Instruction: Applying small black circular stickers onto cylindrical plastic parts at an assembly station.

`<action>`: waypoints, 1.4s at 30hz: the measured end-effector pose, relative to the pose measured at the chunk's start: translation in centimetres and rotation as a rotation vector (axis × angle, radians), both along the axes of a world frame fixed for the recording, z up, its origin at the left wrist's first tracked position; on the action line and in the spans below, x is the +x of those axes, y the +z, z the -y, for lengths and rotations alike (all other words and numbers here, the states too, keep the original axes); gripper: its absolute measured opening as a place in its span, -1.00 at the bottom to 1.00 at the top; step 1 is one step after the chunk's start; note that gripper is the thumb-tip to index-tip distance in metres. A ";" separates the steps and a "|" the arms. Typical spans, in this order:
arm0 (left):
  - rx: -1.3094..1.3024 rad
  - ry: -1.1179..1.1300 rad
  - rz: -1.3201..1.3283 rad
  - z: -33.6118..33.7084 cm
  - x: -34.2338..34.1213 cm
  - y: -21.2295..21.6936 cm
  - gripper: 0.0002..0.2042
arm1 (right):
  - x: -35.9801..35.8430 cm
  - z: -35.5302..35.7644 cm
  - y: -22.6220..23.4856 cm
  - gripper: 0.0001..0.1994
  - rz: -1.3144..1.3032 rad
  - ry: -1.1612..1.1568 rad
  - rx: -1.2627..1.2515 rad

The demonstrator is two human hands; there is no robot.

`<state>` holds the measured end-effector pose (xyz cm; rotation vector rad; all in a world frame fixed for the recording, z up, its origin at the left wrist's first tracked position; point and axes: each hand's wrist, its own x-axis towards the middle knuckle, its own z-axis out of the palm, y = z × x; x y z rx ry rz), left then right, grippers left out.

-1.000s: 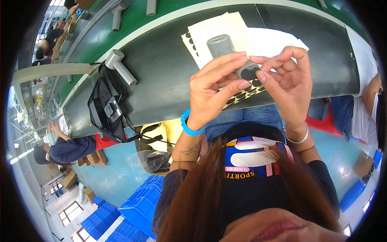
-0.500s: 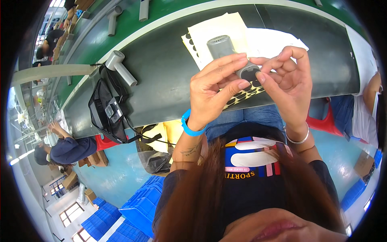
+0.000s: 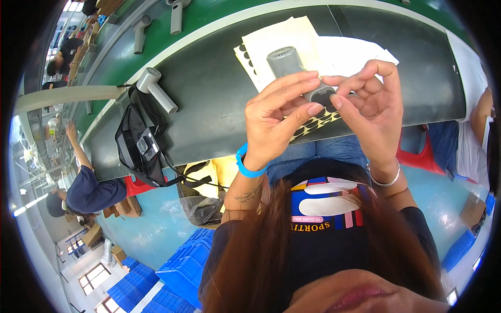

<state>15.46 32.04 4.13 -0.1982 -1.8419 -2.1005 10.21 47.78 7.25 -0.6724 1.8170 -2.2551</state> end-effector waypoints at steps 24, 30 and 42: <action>0.126 0.073 0.113 -1.8 0.6 0.6 -0.73 | 0.9 0.0 0.2 -0.61 -0.196 -0.133 0.201; 0.134 0.077 0.097 -2.1 0.5 0.4 -0.72 | 1.1 -0.2 0.5 -0.61 -0.235 -0.156 0.248; 0.075 0.082 0.073 -1.0 1.0 0.5 -0.74 | 1.3 -1.0 2.0 -0.57 -0.531 -0.223 0.800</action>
